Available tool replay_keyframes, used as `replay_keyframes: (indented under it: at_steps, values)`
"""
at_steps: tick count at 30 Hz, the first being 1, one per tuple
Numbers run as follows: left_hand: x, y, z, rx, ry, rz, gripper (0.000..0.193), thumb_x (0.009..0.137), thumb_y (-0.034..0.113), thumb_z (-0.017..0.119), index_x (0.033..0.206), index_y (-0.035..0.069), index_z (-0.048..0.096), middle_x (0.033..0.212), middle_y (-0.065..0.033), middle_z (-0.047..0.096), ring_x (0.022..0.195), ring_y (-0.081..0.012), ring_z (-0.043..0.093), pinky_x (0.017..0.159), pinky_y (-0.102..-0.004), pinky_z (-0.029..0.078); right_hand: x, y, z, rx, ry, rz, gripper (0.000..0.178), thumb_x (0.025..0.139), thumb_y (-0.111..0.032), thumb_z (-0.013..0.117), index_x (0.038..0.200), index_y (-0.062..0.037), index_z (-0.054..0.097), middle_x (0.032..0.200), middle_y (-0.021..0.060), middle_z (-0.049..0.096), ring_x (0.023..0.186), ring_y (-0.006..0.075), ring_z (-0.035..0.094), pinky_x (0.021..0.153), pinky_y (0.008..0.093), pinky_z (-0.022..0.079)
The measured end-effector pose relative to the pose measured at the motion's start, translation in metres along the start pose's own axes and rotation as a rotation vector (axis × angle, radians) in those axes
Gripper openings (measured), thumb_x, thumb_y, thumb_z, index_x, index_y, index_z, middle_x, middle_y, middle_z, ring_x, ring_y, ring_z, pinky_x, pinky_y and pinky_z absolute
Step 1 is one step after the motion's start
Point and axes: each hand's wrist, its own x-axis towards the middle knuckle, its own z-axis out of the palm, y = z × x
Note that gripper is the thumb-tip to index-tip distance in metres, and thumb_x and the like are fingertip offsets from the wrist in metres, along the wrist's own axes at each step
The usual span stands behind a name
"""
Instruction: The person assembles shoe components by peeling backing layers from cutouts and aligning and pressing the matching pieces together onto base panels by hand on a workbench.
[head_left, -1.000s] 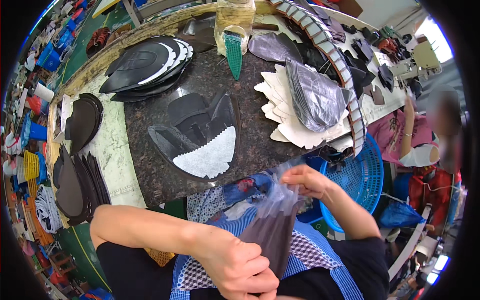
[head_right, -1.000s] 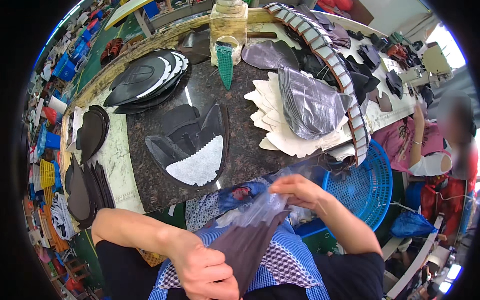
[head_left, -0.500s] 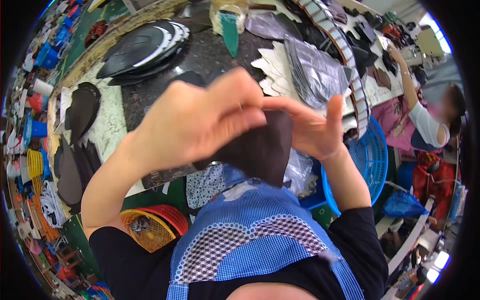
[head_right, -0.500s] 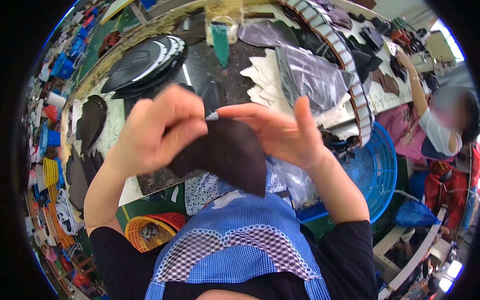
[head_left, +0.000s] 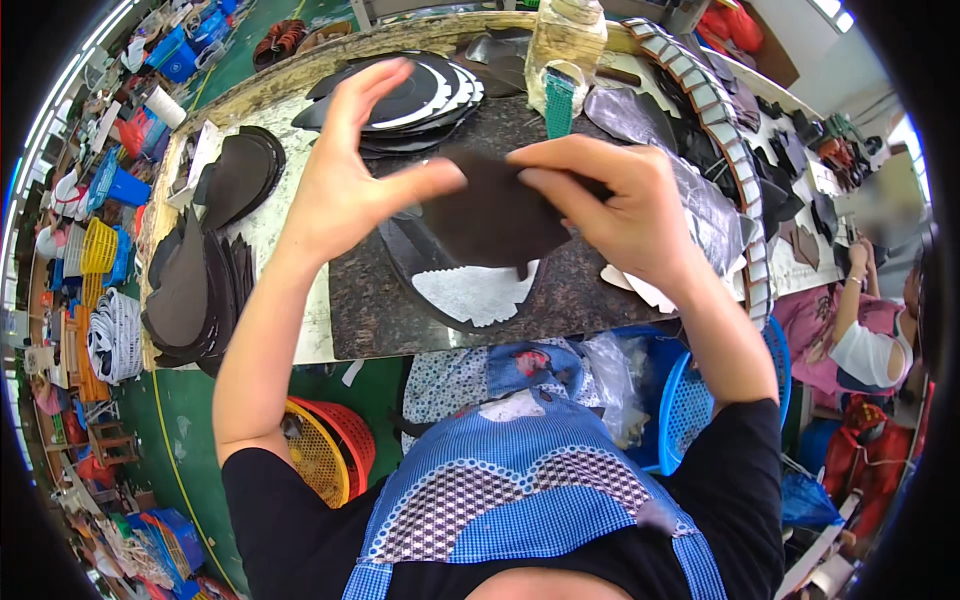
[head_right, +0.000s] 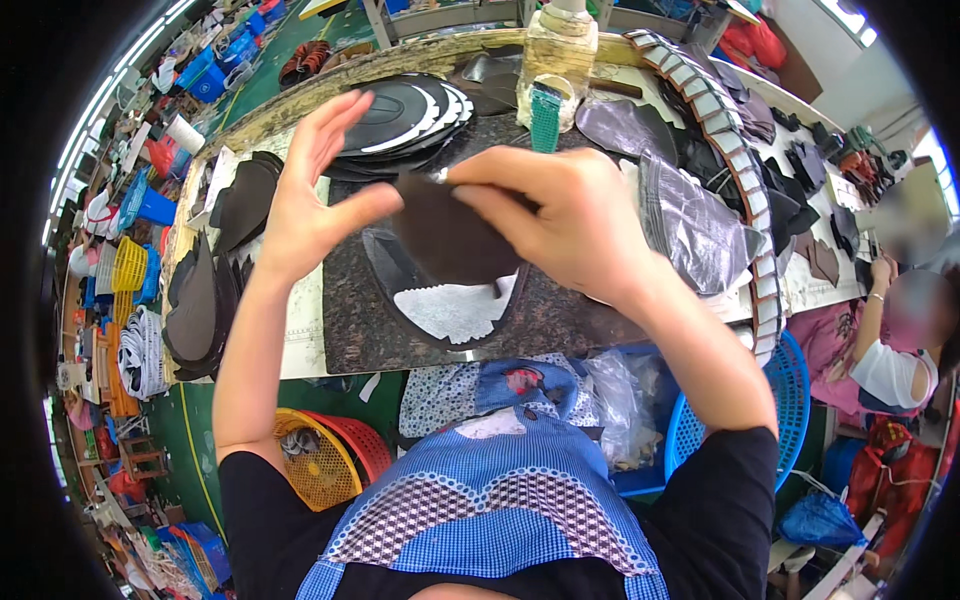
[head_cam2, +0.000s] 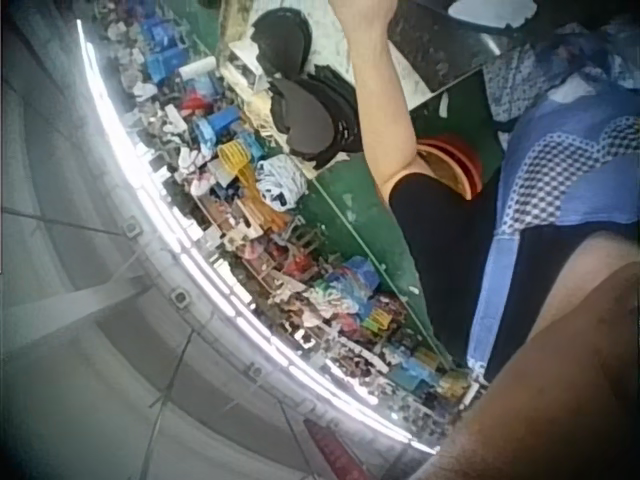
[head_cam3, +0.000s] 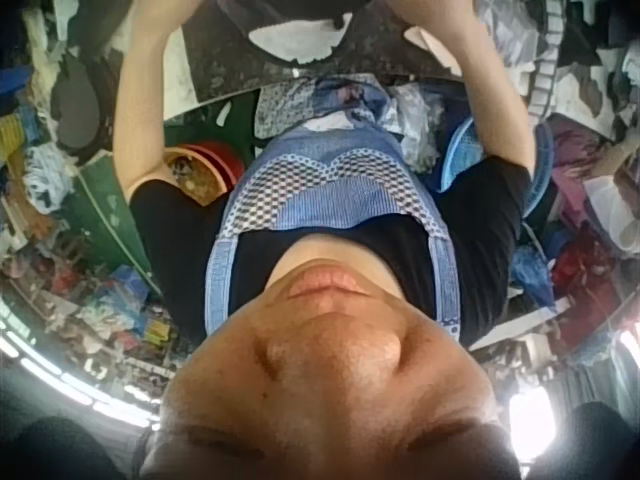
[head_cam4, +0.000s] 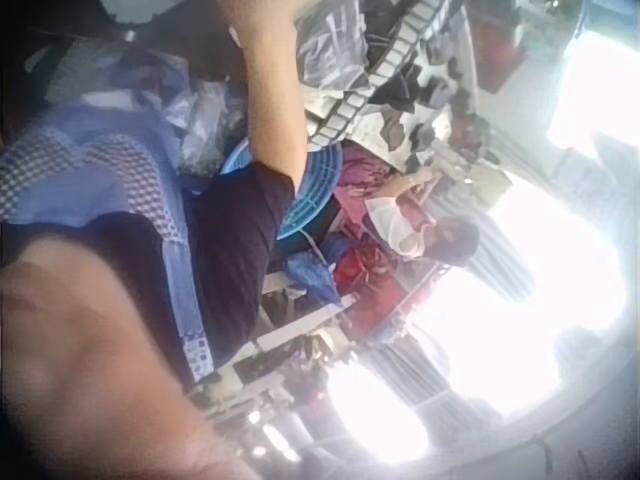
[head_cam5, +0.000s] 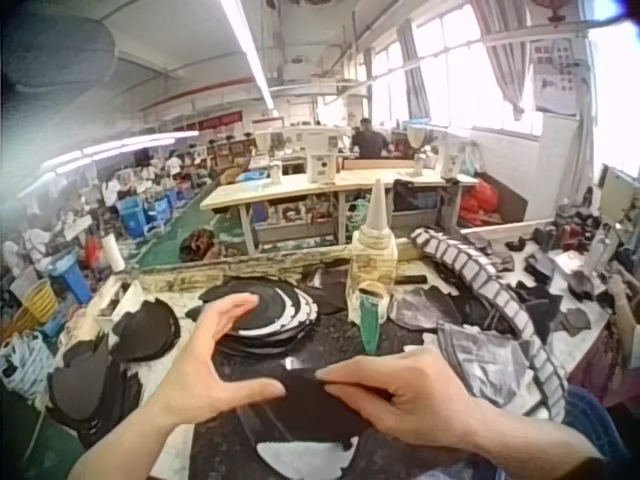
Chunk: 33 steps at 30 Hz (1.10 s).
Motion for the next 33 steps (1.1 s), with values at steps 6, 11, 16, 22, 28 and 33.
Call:
replay_keyframes:
  at_steps: [6,11,16,22,28,33]
  values:
    - [0.059,0.062,0.045,-0.2,-0.617,-0.054,0.021,0.085,0.012,0.079,0.103,0.001,0.074,0.086,-0.0007,0.074,0.081,-0.009,0.068,0.075,-0.0257,0.053,0.024,0.041,-0.069,0.692,-0.131,0.123,0.039,0.104,-0.034,0.053,0.109,-0.0021,0.075,0.084,0.0029,0.075,0.075,0.0104,0.07,0.067,0.0243,0.054]
    - [0.059,0.031,0.032,-0.487,-0.404,-0.576,0.035,0.104,0.036,0.06,0.116,0.004,0.07,0.102,-0.0023,0.075,0.085,-0.0104,0.072,0.08,-0.0268,0.058,-0.064,0.075,0.023,1.871,0.342,0.708,0.093,0.093,-0.081,0.038,0.154,-0.0108,0.043,0.156,0.0131,0.045,0.132,0.0253,0.053,0.106,0.0437,0.043]
    - [0.004,0.004,0.02,-0.695,-0.207,-0.925,0.041,0.107,0.042,0.051,0.129,0.009,0.061,0.115,-0.0043,0.072,0.094,-0.017,0.071,0.083,-0.0348,0.058,-0.074,0.048,0.026,0.911,0.375,0.47,0.078,0.097,-0.012,0.069,0.159,-0.01,0.022,0.122,0.0136,0.067,0.108,0.0203,0.067,0.096,0.0315,0.051]
    - [-0.052,-0.009,0.036,-0.627,0.067,-0.651,0.073,0.092,0.006,0.075,0.152,0.009,0.035,0.122,-0.0112,0.068,0.112,-0.0183,0.066,0.097,-0.0357,0.053,-0.06,0.068,0.034,0.179,0.288,0.294,0.033,0.084,-0.002,0.078,0.116,-0.0047,0.071,0.099,0.0021,0.058,0.081,0.01,0.057,0.066,0.0221,0.048]
    - [-0.086,0.003,0.022,-0.273,0.134,-0.228,0.05,0.081,-0.01,0.077,0.128,0.001,0.063,0.124,-0.0099,0.063,0.105,-0.0161,0.066,0.082,-0.0263,0.057,-0.047,0.037,0.019,0.075,0.178,0.126,0.056,0.076,0.003,0.081,0.13,-0.0056,0.067,0.125,0.0078,0.058,0.094,0.0134,0.063,0.07,0.0228,0.053]
    - [-0.144,0.021,0.014,-0.063,0.194,-0.11,0.056,0.073,-0.012,0.082,0.126,-0.002,0.066,0.124,-0.0152,0.059,0.103,-0.0181,0.067,0.068,-0.024,0.061,-0.084,0.018,0.019,0.083,0.004,0.065,0.068,0.073,0.004,0.084,0.137,0.0001,0.062,0.141,0.016,0.052,0.113,0.0216,0.063,0.073,0.0252,0.061]
